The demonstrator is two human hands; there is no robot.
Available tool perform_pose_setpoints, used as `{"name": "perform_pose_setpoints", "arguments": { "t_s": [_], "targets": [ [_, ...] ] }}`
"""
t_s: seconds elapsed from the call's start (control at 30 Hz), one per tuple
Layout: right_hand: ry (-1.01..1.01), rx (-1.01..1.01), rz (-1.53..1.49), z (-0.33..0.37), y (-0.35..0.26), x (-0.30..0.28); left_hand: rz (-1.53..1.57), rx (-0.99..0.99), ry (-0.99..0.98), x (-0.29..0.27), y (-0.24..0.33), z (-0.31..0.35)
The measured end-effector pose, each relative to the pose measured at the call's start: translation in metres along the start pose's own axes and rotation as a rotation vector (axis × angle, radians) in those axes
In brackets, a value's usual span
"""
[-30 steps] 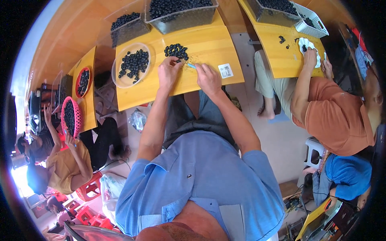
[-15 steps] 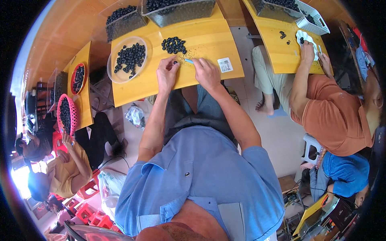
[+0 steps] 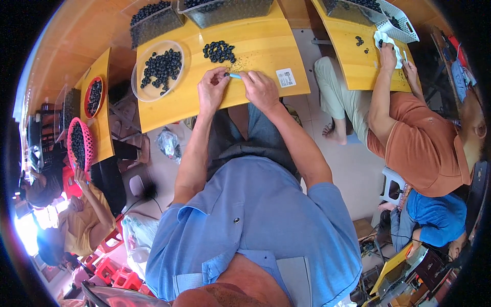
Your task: The person sorts small black objects on a table, removing stems and impurities by hand and with a small blue scraper, then places the sorted objects into a plastic container and a basket.
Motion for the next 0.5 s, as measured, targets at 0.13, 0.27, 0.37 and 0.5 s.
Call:
{"name": "perform_pose_setpoints", "arguments": {
  "t_s": [0.13,0.27,0.37,0.5],
  "targets": [
    [-0.003,-0.02,0.01,0.0005,-0.0013,-0.0006,0.051,-0.018,-0.007,0.0028,-0.0019,0.0003],
    [-0.005,-0.027,0.01,0.0004,-0.0023,-0.0019,0.126,-0.04,-0.002,0.0046,-0.0062,0.001],
    [-0.012,-0.022,0.008,0.0007,-0.0022,-0.0017,0.153,-0.068,-0.015,0.0059,-0.0092,0.0021],
    [-0.01,-0.021,-0.008,0.0008,-0.0016,-0.0011,0.216,-0.08,-0.005,0.0065,-0.0104,0.0027]
  ]
}}
Point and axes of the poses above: each hand's wrist, its own z-axis away from the middle knuckle, its own x-axis out of the palm, y = z × x, the point moved 7 cm from there along -z, towards the middle knuckle, and after that the axes turned 13 degrees about x, right-handed, at the moved point
